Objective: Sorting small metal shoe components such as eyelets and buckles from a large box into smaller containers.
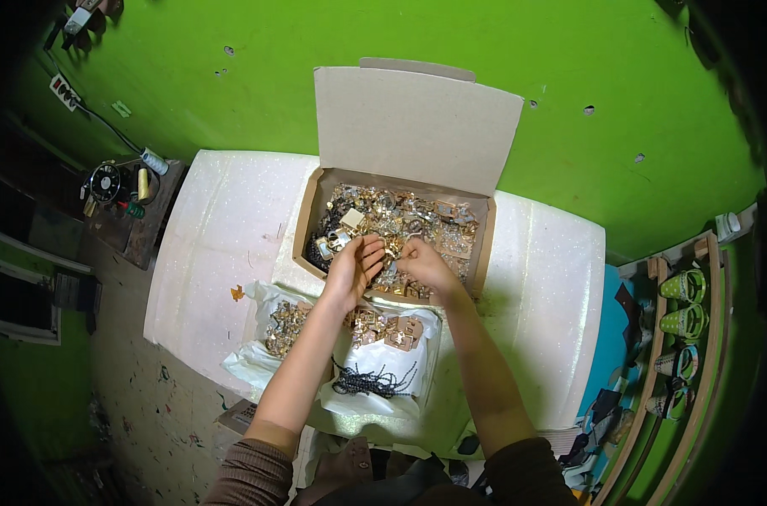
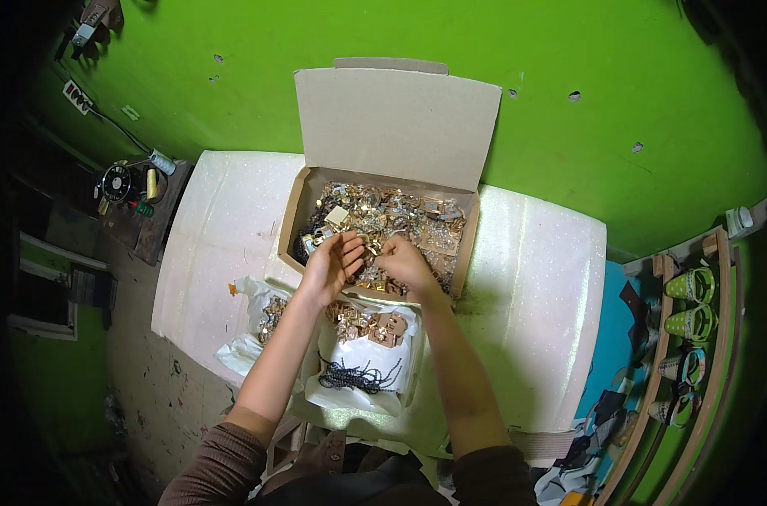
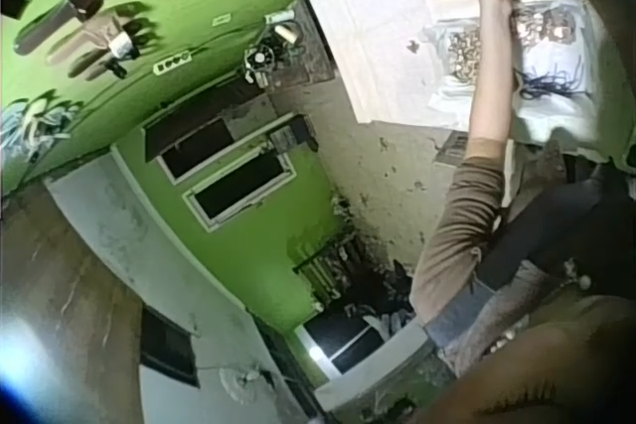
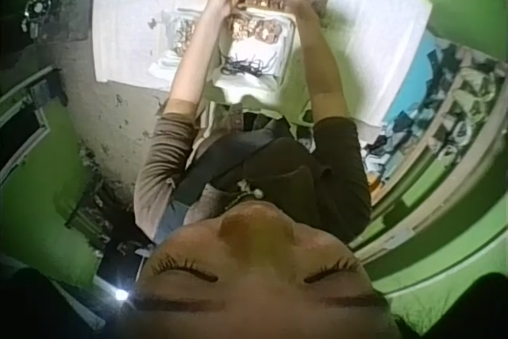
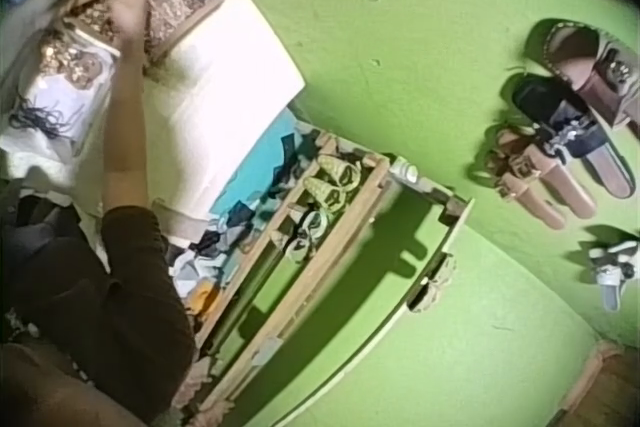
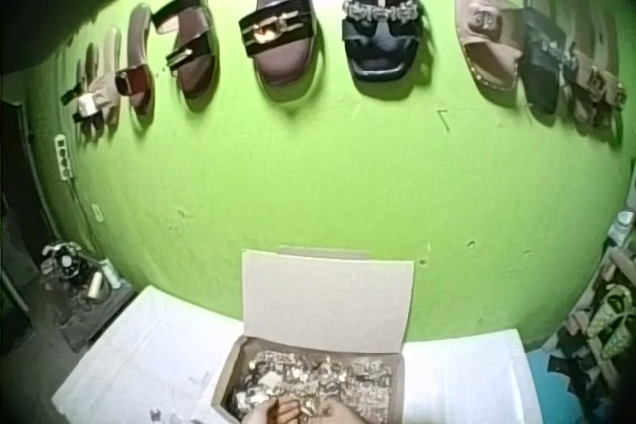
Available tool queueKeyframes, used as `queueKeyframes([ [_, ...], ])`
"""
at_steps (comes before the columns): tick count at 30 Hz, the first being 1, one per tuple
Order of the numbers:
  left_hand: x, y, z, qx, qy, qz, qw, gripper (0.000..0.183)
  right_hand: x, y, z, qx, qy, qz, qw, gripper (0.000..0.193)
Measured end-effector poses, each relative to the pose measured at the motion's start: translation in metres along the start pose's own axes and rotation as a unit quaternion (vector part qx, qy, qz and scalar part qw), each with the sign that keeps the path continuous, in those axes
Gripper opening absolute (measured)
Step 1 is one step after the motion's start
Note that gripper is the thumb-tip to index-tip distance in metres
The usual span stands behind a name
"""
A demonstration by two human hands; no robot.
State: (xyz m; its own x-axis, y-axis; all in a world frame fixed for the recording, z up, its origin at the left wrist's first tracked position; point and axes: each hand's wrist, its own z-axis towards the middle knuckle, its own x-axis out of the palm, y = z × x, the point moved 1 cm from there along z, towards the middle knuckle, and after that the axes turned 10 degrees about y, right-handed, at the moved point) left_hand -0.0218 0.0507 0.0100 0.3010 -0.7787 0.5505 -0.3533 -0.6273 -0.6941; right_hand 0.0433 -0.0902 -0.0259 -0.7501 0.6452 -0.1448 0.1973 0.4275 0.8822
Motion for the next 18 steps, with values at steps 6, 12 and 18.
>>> queueKeyframes([
  [6,0.002,-0.004,-0.002,-0.004,0.001,-0.016,1.000,0.034,-0.023,0.026,-0.022,-0.061,0.034,0.212,0.975,0.017],
  [12,0.018,-0.005,0.004,-0.040,0.113,-0.183,0.976,0.036,-0.015,0.079,-0.030,-0.088,0.108,0.161,0.977,0.017],
  [18,0.011,0.000,0.009,-0.019,0.170,-0.279,0.945,0.033,-0.016,0.086,-0.020,-0.134,0.098,-0.017,0.986,0.022],
])
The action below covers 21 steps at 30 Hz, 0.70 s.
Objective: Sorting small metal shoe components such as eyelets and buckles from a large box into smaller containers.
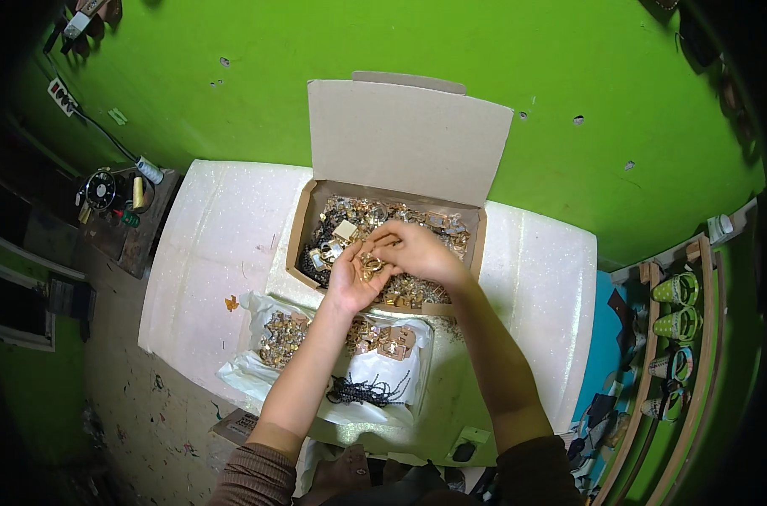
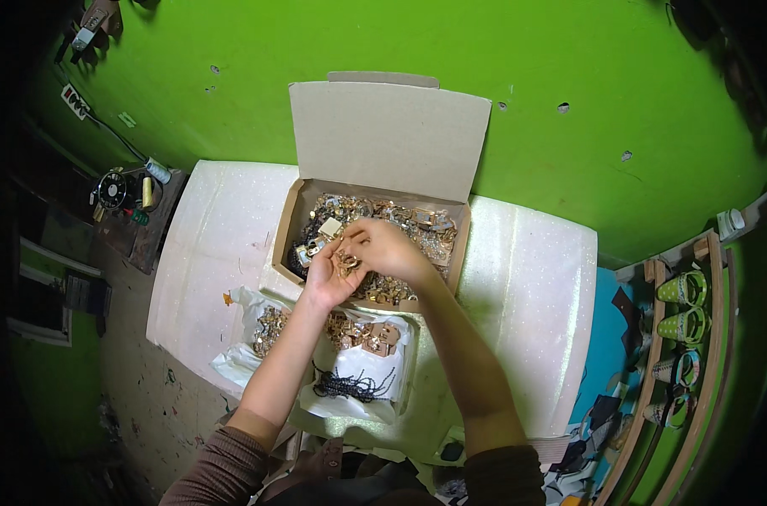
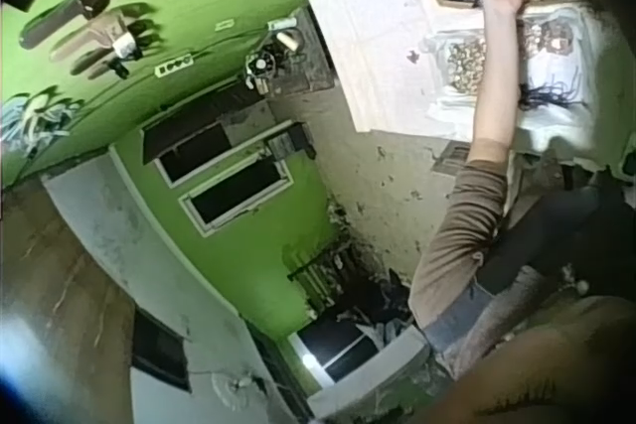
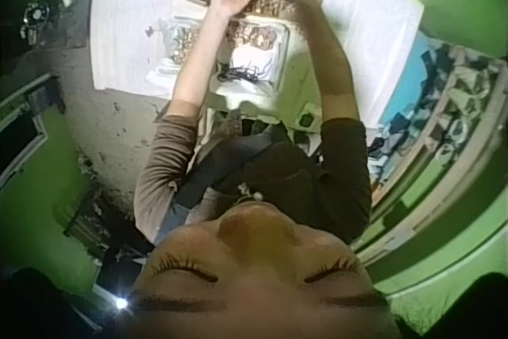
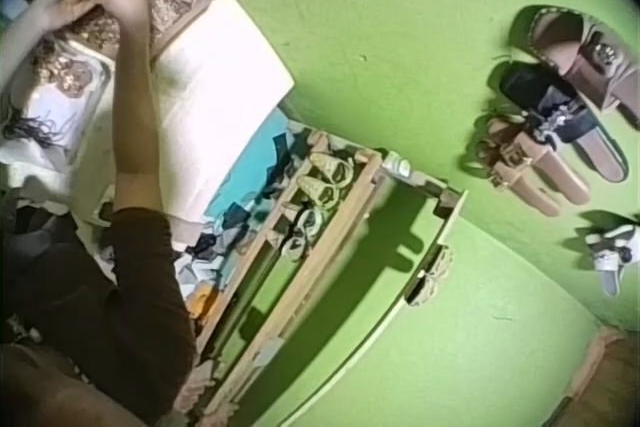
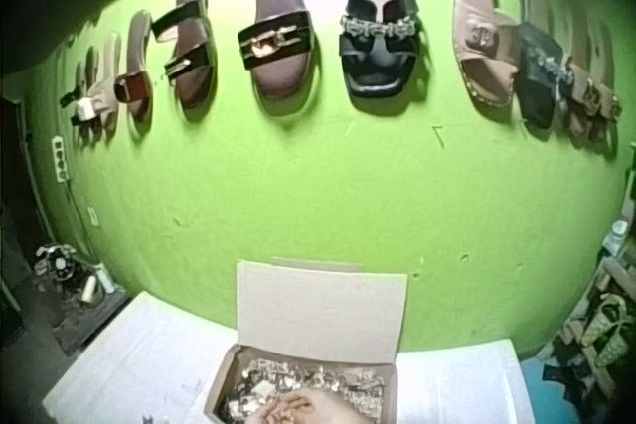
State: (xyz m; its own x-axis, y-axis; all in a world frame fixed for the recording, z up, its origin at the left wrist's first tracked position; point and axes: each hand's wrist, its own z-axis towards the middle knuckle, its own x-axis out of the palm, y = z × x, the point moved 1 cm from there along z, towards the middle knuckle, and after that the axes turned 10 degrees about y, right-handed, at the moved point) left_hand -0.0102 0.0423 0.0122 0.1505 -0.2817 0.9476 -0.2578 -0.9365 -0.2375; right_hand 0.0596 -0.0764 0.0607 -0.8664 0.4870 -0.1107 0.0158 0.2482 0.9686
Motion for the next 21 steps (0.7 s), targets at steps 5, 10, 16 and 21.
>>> queueKeyframes([
  [5,-0.013,-0.001,0.003,0.057,-0.104,-0.109,0.987,0.029,-0.026,-0.038,-0.019,0.060,-0.145,-0.175,0.972,0.023],
  [10,-0.016,-0.003,0.002,0.058,-0.107,-0.097,0.988,0.029,0.003,-0.082,-0.020,0.294,-0.023,-0.362,0.884,0.023],
  [16,-0.012,0.001,0.001,0.046,-0.111,-0.087,0.989,0.026,0.018,-0.104,-0.024,0.231,-0.017,-0.410,0.882,0.030],
  [21,-0.014,0.001,-0.001,0.052,-0.110,-0.092,0.988,0.028,0.019,-0.093,-0.029,0.252,-0.039,-0.361,0.897,0.056],
])
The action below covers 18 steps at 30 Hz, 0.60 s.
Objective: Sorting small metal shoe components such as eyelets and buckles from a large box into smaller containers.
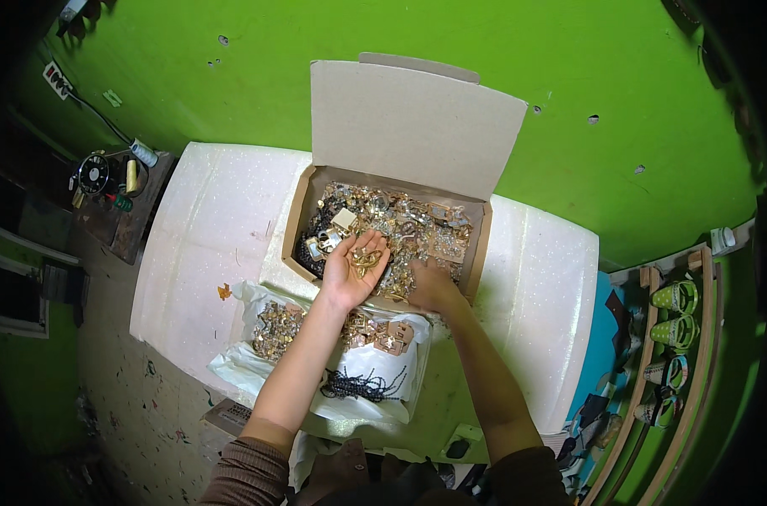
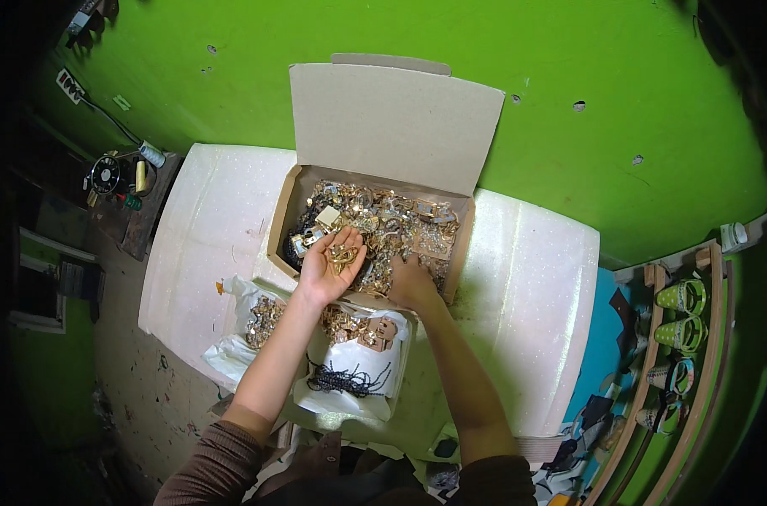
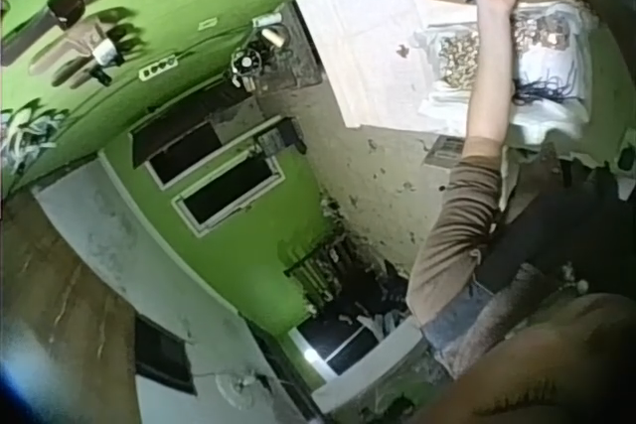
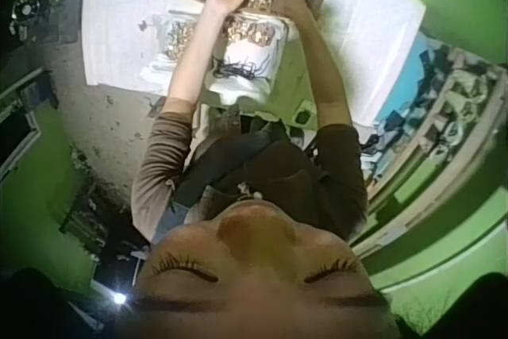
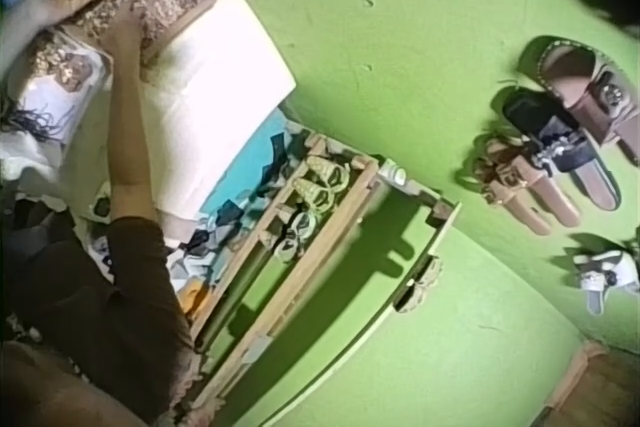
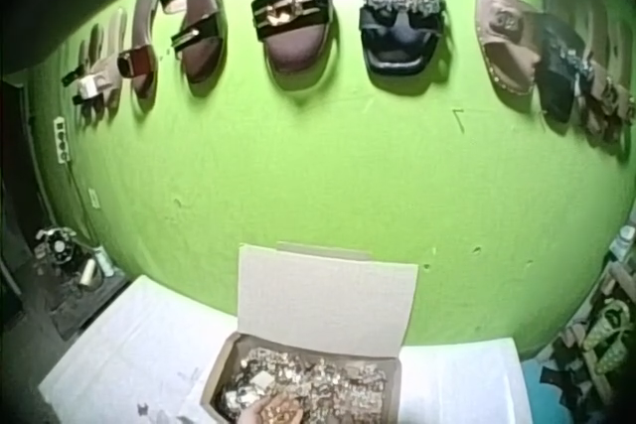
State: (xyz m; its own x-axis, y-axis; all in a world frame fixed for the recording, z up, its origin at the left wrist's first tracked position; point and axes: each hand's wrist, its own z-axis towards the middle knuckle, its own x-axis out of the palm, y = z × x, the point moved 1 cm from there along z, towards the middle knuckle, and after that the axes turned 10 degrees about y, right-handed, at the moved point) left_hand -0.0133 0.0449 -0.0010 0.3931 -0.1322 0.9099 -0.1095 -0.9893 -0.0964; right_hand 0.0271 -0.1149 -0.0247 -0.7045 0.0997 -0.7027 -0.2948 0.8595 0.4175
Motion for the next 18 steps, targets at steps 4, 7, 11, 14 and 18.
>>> queueKeyframes([
  [4,0.000,-0.001,-0.001,-0.004,0.002,0.004,1.000,0.024,-0.005,-0.006,-0.002,-0.021,0.039,0.060,0.997,0.059],
  [7,0.004,0.001,-0.001,-0.002,-0.001,0.007,1.000,0.024,-0.004,-0.014,0.001,-0.044,0.057,0.097,0.993,0.056],
  [11,0.004,0.000,-0.001,-0.003,0.001,0.012,1.000,0.025,-0.003,-0.017,0.005,-0.083,0.054,0.088,0.991,0.050],
  [14,0.004,0.001,-0.002,-0.002,-0.003,0.016,1.000,0.025,-0.003,-0.020,0.006,-0.101,0.084,0.117,0.984,0.043],
  [18,0.006,0.001,-0.002,0.000,-0.007,0.024,1.000,0.025,-0.004,-0.022,0.007,-0.150,0.088,0.126,0.977,0.036],
])
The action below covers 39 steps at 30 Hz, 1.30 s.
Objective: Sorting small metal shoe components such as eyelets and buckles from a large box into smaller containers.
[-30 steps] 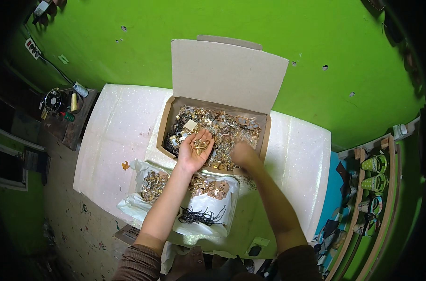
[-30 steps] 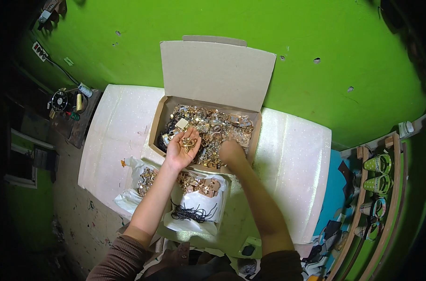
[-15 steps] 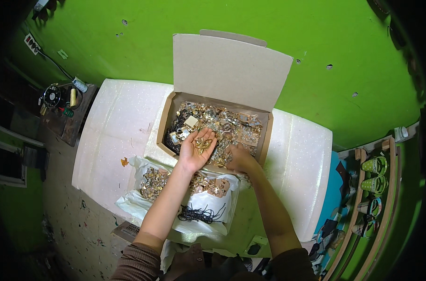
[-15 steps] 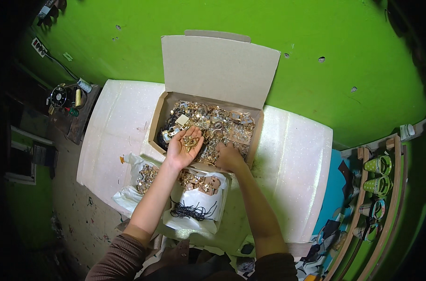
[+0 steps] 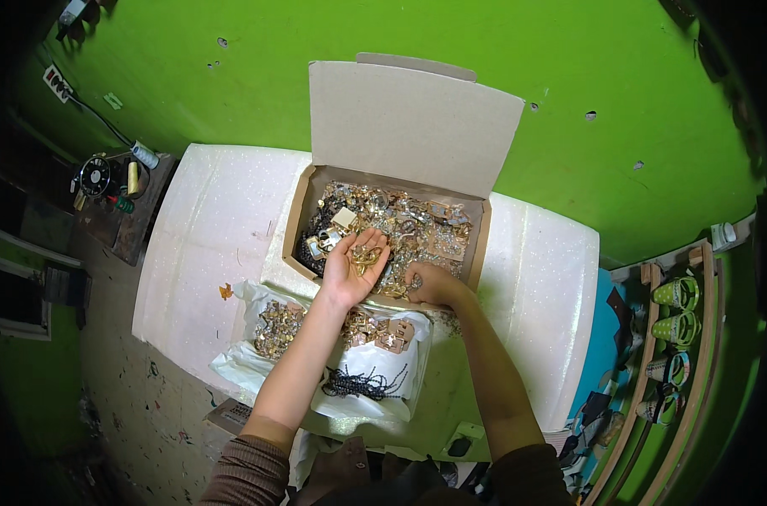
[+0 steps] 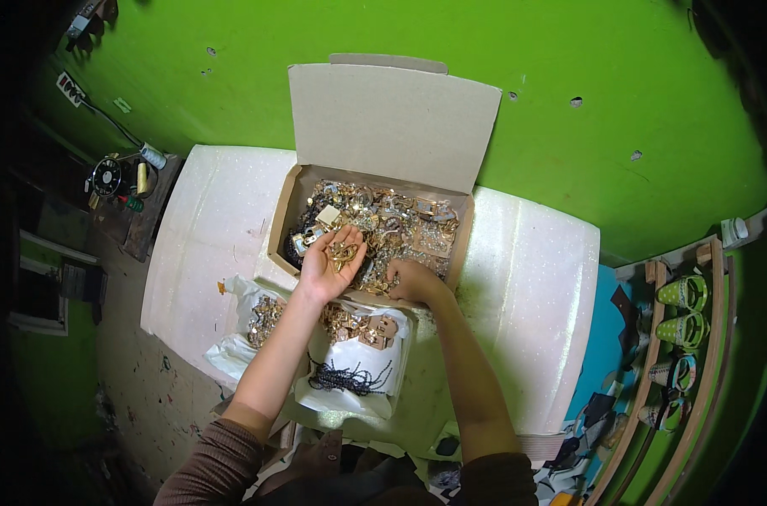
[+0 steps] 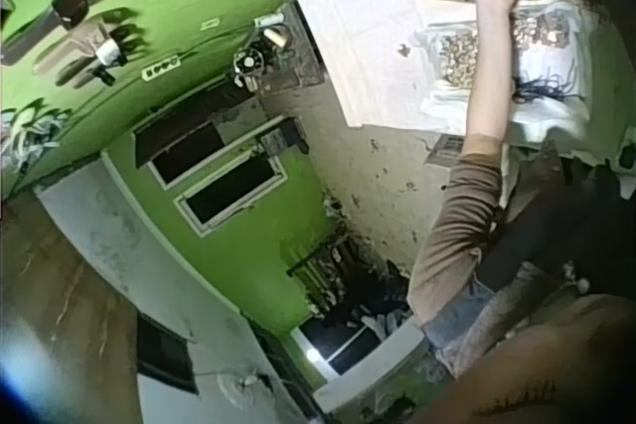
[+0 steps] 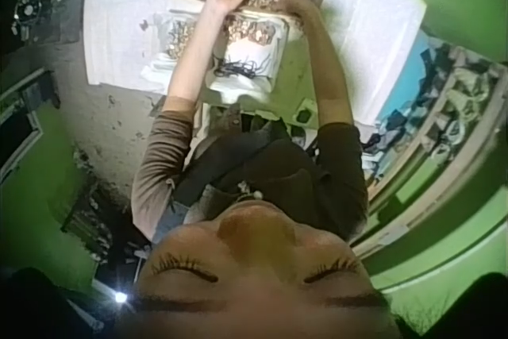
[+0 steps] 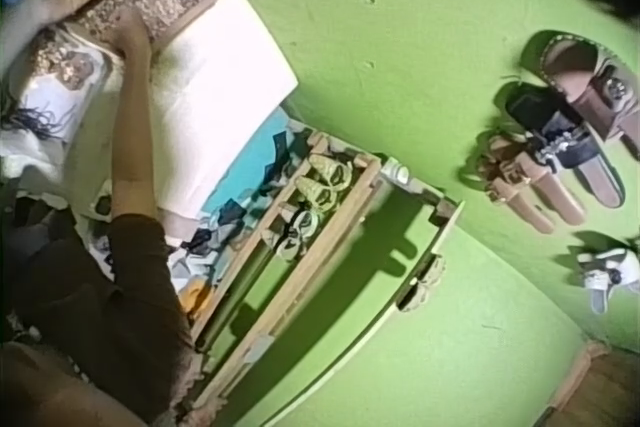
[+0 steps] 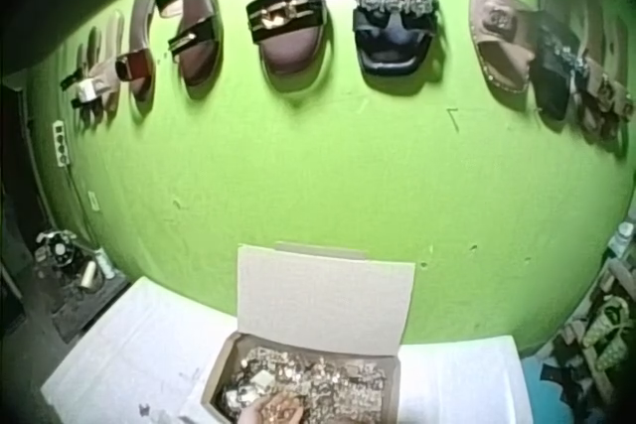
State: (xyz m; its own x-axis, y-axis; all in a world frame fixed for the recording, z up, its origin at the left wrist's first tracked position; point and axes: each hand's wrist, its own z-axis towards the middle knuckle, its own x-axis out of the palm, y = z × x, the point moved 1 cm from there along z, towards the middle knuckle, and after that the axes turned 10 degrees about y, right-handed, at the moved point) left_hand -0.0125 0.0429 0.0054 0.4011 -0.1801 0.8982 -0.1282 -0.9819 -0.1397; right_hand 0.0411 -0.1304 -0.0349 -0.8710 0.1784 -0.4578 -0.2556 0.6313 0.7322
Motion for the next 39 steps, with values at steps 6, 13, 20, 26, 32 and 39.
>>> queueKeyframes([
  [6,0.001,0.000,0.000,0.001,0.005,-0.001,1.000,0.026,-0.020,0.009,-0.009,0.004,0.029,0.131,0.991,0.030],
  [13,0.011,0.010,-0.001,-0.024,0.016,0.024,0.999,0.027,-0.049,0.052,-0.019,-0.056,-0.030,0.264,0.963,0.027],
  [20,0.017,0.024,0.001,-0.051,0.057,0.073,0.994,0.025,-0.056,0.115,-0.027,-0.160,-0.078,0.073,0.981,0.028],
  [26,0.019,0.026,-0.001,-0.053,-0.007,0.011,0.999,0.026,-0.053,0.127,-0.031,-0.133,-0.223,-0.095,0.961,0.020],
  [32,0.027,0.024,-0.013,-0.033,0.070,0.006,0.997,0.025,-0.049,0.131,-0.040,-0.123,-0.217,-0.033,0.968,0.015],
  [39,0.012,0.020,-0.045,-0.067,0.080,-0.041,0.994,0.024,-0.019,0.145,-0.051,-0.064,-0.200,-0.058,0.976,0.022],
])
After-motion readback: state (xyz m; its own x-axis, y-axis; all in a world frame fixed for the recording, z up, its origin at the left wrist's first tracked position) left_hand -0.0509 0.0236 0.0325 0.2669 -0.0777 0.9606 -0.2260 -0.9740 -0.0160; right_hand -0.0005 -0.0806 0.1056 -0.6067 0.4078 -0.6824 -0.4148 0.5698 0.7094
